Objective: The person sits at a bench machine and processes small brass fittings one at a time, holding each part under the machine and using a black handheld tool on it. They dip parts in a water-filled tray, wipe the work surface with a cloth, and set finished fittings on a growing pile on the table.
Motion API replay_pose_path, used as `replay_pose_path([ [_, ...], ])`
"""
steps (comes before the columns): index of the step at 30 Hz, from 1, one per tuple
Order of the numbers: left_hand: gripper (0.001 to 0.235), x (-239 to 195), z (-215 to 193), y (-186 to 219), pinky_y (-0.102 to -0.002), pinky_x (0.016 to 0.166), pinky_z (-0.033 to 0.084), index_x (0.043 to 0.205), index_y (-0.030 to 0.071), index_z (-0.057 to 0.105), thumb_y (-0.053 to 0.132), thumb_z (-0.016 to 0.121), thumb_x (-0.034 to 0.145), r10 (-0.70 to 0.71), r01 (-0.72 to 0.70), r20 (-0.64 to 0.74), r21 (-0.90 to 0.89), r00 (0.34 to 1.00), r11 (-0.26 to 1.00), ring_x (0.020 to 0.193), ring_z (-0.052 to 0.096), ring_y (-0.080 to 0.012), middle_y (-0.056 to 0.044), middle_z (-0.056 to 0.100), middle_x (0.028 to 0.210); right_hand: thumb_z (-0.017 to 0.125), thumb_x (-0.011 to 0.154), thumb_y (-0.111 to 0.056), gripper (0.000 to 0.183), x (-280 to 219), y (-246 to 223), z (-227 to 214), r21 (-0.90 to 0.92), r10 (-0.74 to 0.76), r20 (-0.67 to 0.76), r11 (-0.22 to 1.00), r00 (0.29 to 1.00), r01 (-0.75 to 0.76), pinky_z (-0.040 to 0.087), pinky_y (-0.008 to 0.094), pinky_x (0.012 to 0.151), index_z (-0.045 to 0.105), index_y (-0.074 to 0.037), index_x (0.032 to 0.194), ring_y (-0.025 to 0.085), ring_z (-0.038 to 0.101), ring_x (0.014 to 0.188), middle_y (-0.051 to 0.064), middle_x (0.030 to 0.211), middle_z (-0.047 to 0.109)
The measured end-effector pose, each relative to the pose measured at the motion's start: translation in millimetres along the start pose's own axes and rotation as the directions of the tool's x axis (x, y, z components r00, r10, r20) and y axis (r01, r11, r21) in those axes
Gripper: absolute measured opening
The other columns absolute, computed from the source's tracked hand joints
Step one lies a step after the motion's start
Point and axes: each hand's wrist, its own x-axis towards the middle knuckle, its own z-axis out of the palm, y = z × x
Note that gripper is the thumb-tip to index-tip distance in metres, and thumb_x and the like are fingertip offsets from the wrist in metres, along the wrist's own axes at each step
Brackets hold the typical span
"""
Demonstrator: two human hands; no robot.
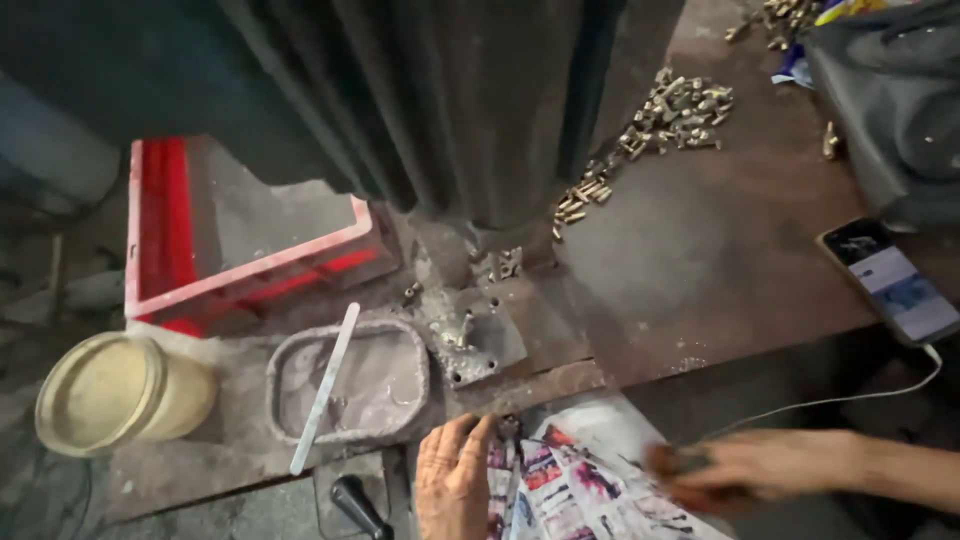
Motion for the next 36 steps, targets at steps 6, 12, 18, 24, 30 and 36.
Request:
replay_pose_path([
  [6, 0.043, 8, 7, 13, -0.044, 0.088, 0.05, 0.117, 0.012, 0.072, 0.004, 0.07, 0.075, -0.028, 0.03, 0.036, -0.062, 0.999, 0.998, 0.098, 0.065, -0.0299, -0.009, 0.069, 0.106, 0.07, 0.075, -0.006, 0.075, -97, 21, -78, -0.5, -0.012, -0.378, 0.844, 0.926, -0.194, 0.048, 0.047, 0.104, 0.056, -0.026, 0.146, 0.039, 0.053, 0.132, 0.014, 0.151, 0.048],
  [12, 0.045, 30, -2, 29, -0.045, 0.091, 0.05, 0.116, 0.011, 0.071, 0.004, 0.068, 0.072, 0.06, -0.058, 0.015, -0.08, 0.998, 0.995, 0.101, 0.066, -0.0303, -0.01, 0.069, 0.109, 0.073, 0.071, -0.007, 0.076, 33, 47, -93, -0.503, -0.245, -0.826, 0.727, 0.508, -0.467, 0.038, 0.049, 0.115, 0.056, -0.026, 0.142, 0.044, 0.037, 0.146, 0.014, 0.161, 0.033],
  [18, 0.044, 13, 4, 17, -0.044, 0.09, 0.05, 0.12, 0.013, 0.073, 0.008, 0.069, 0.076, 0.041, -0.043, -0.027, -0.059, 0.999, 0.997, 0.101, 0.065, -0.0295, -0.009, 0.069, 0.11, 0.074, 0.08, -0.017, 0.066, 28, 6, 21, -0.438, -0.316, -0.405, 0.891, 0.858, 0.121, 0.036, 0.046, 0.115, 0.06, -0.025, 0.144, 0.039, 0.041, 0.144, 0.017, 0.158, 0.044],
  [24, 0.048, -3, 4, -3, -0.044, 0.089, 0.051, 0.118, 0.012, 0.073, 0.009, 0.065, 0.071, 0.053, -0.051, 0.058, -0.024, 0.997, 0.998, 0.1, 0.067, -0.0286, -0.009, 0.069, 0.109, 0.058, 0.081, -0.005, 0.064, -53, 11, -26, -0.075, 0.489, 0.144, 0.872, 0.86, -0.484, 0.053, 0.034, 0.097, 0.058, -0.026, 0.142, 0.023, 0.069, 0.111, 0.007, 0.121, 0.073],
  [30, 0.042, 13, 6, 20, -0.044, 0.09, 0.051, 0.115, 0.012, 0.074, 0.01, 0.068, 0.074, 0.057, -0.055, 0.014, -0.067, 0.998, 0.996, 0.101, 0.066, -0.0294, -0.01, 0.069, 0.108, 0.057, 0.073, -0.001, 0.062, -34, 61, -136, -0.026, 0.334, -0.812, 0.798, 0.478, -0.602, 0.058, 0.045, 0.079, 0.067, -0.022, 0.131, 0.035, 0.069, 0.091, 0.016, 0.108, 0.07],
  [36, 0.037, 9, 17, 18, -0.044, 0.088, 0.051, 0.114, 0.014, 0.074, 0.011, 0.072, 0.078, 0.067, -0.069, -0.074, -0.025, 0.995, 0.997, 0.098, 0.068, -0.0274, -0.008, 0.07, 0.107, 0.056, 0.079, 0.002, 0.065, 56, 115, -69, -0.153, -0.046, -0.98, 0.791, 0.191, -0.592, 0.046, 0.052, 0.111, 0.063, -0.021, 0.14, 0.051, 0.051, 0.13, 0.025, 0.142, 0.051],
])
